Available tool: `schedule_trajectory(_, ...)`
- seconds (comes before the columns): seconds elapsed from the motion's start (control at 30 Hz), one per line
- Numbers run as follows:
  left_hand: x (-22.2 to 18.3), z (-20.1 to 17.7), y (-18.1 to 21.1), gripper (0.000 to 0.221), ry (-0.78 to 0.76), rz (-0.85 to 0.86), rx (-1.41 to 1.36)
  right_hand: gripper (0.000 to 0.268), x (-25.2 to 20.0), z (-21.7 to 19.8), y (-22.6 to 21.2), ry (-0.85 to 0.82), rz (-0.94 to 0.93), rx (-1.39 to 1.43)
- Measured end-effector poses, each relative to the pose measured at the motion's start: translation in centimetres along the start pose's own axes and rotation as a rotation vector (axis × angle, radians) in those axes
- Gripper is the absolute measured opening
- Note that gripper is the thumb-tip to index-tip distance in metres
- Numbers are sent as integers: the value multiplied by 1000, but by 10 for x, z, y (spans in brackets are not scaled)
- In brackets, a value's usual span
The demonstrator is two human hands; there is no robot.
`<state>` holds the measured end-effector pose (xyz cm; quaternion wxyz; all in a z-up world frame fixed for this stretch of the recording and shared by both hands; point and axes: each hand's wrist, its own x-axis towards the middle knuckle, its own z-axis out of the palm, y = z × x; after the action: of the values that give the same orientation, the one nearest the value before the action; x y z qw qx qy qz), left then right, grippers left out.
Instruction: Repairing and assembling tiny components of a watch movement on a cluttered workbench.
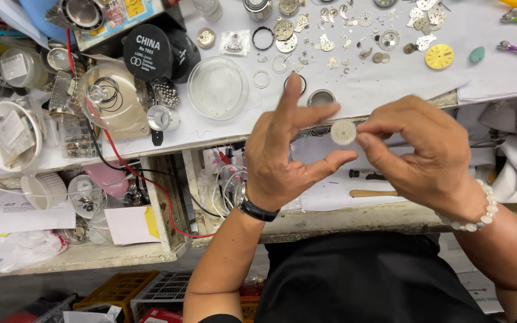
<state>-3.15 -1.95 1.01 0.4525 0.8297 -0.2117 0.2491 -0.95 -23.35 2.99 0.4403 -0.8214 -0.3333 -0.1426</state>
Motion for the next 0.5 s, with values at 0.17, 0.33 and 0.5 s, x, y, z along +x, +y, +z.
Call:
schedule_trajectory(0.17,8,-8,-6,123,-22,-134,10,11,17,11,5,102,-45,-94)
schedule_trajectory(0.33,13,-14,-10,127,-78,-238,-161,7,21,29,11,110,-44,-115)
schedule_trajectory(0.5,12,-18,-14,116,-124,-301,-241,8,16,37,16,127,-78,-175)
